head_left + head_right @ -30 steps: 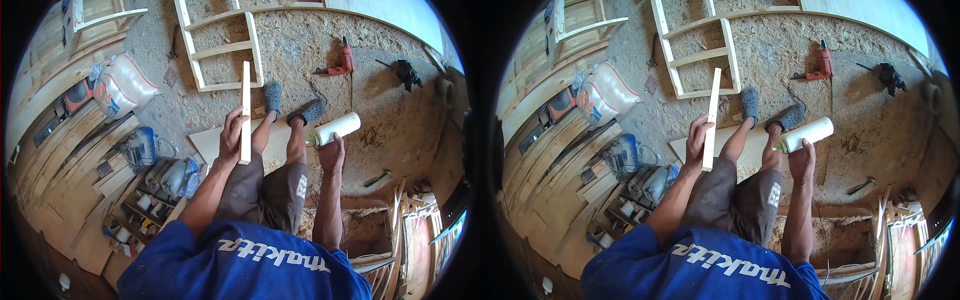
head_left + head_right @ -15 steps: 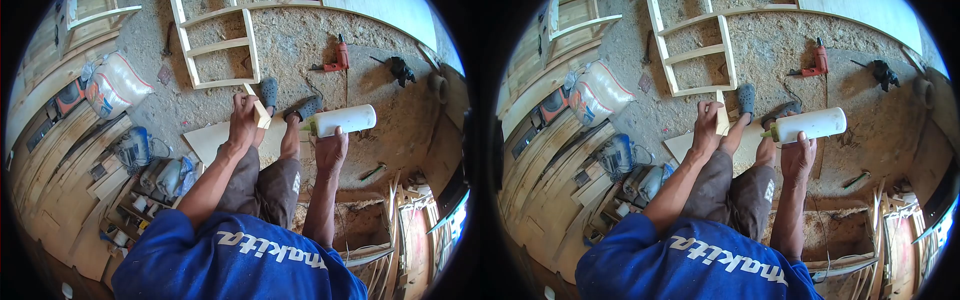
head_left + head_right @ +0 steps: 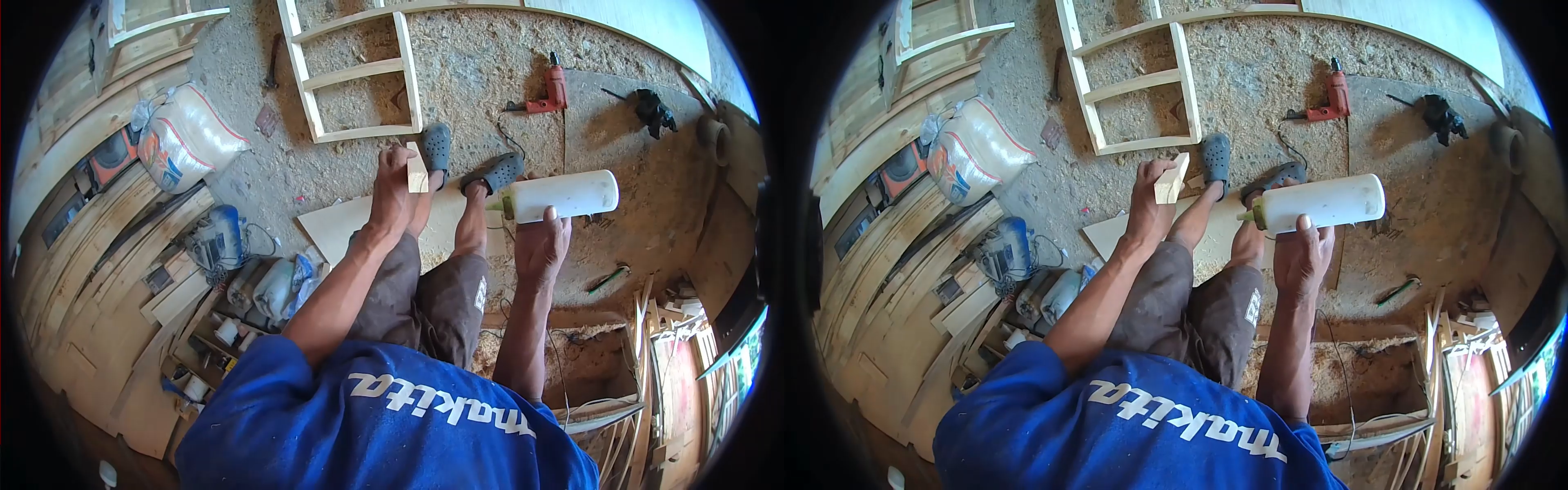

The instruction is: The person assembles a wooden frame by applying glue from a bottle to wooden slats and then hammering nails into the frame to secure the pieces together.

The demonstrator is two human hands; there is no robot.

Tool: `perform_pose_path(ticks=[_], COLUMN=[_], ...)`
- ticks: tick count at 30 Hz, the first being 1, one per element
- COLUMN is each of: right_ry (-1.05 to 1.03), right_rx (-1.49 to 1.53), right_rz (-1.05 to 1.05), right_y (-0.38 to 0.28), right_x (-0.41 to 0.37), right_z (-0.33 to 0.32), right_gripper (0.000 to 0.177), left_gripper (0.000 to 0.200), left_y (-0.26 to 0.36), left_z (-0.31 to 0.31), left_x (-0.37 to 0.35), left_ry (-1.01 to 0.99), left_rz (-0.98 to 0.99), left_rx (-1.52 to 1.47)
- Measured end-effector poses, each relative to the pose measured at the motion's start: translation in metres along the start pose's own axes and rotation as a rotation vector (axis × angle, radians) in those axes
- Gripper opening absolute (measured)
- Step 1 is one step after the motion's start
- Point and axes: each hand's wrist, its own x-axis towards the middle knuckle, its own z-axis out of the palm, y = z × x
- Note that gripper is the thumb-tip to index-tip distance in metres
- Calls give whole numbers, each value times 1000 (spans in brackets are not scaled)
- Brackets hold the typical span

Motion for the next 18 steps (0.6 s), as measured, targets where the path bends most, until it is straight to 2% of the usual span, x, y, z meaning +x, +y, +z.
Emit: perform_pose_path(ticks=[2,4,6,7,8,10,11,12,14,15,16,18], right_ry=[-29,-26,-49,-82,-118,-125,-132,-139,-163,-173,-184,-179], right_rx=[25,-130,-135,-141,-147,-152,-198,-243,-249,-255,-263,-283], right_rz=[-2,-118,-174,-210,-244,-259,-288,-316,-335,-340,-345,-344], right_y=[-1,-5,-9,-10,-11,-18,-22,-25,-28,-29,-30,-32], right_x=[2,1,-3,-3,-4,-7,-10,-12,-18,-22,-24,-26], right_z=[11,25,40,43,47,63,70,76,82,84,85,84], right_gripper=[64,66,68,69,70,73,75,77,78,77,76,73], left_gripper=[37,36,45,40,40,34,28,28,29,35,35,42], left_y=[0,2,5,12,17,32,49,54,59,62,63,65], left_z=[1,7,12,10,13,15,20,19,18,27,34,45], left_x=[2,2,3,1,0,1,0,3,9,7,6,4], left_ry=[11,11,78,-34,-36,-63,-67,-67,-55,-87,-86,-283], left_rz=[41,85,96,-99,-94,103,-98,-98,186,140,141,-99], left_rx=[1,-8,-201,-393,-400,-328,-442,-442,-492,-615,-617,-1055])
